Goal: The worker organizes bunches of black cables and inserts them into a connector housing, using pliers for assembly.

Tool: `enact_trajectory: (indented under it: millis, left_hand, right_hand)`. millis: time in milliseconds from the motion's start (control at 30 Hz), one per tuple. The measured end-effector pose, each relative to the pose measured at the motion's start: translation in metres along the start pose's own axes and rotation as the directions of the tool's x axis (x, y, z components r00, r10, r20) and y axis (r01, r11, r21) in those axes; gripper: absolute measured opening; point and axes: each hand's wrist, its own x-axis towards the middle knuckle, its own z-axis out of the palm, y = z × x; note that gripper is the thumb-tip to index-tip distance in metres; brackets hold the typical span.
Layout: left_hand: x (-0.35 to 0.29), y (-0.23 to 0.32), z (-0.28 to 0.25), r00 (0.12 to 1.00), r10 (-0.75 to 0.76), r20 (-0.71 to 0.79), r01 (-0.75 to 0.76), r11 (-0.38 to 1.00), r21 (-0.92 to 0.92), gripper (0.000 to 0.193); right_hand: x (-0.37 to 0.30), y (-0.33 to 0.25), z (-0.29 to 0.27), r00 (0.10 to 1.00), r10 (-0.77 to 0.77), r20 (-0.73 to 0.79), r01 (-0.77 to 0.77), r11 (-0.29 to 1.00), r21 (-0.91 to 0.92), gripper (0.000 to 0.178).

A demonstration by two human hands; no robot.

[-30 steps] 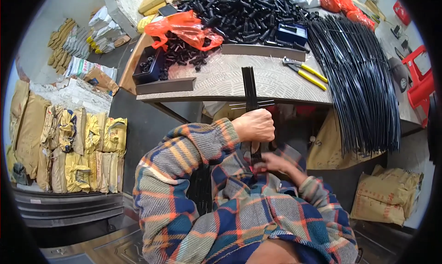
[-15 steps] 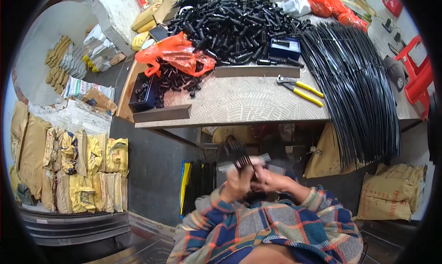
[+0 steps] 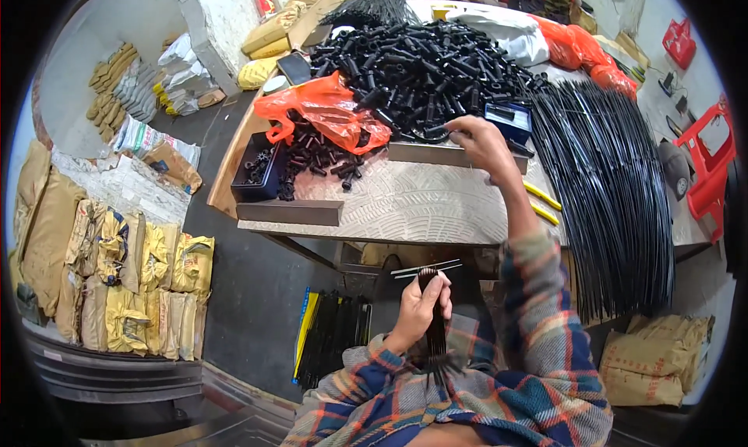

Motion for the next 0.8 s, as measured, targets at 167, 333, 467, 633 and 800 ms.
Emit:
enact_trajectory:
  millis: [167, 333, 467, 633, 800]
  left_hand:
    - [0.014, -0.013, -0.019, 0.995, -0.086, -0.044, 0.081, 0.992, -0.098, 0.024]
    - [0.021, -0.003, -0.025, 0.987, -0.146, 0.07, 0.152, 0.984, -0.095, 0.022]
    - [0.031, -0.003, -0.021, 0.99, -0.094, 0.103, 0.087, 0.993, 0.074, 0.023]
    - [0.029, -0.009, -0.03, 0.994, -0.098, 0.042, 0.1, 0.994, -0.043, 0.023]
    - [0.029, -0.013, -0.024, 0.994, -0.107, -0.015, 0.107, 0.993, -0.047, 0.024]
  right_hand:
    - [0.048, 0.051, 0.048, 0.981, -0.161, 0.109, 0.194, 0.846, -0.497, 0.02]
    - [0.062, 0.056, 0.049, 0.929, -0.253, 0.27, 0.355, 0.816, -0.457, 0.019]
    - [0.05, 0.057, 0.011, 0.918, -0.372, 0.139, 0.395, 0.822, -0.409, 0.015]
    - [0.003, 0.013, -0.012, 0.972, -0.225, 0.068, 0.233, 0.961, -0.152, 0.015]
    - [-0.03, 0.003, 0.031, 0.93, -0.197, 0.311, 0.137, 0.969, 0.205, 0.013]
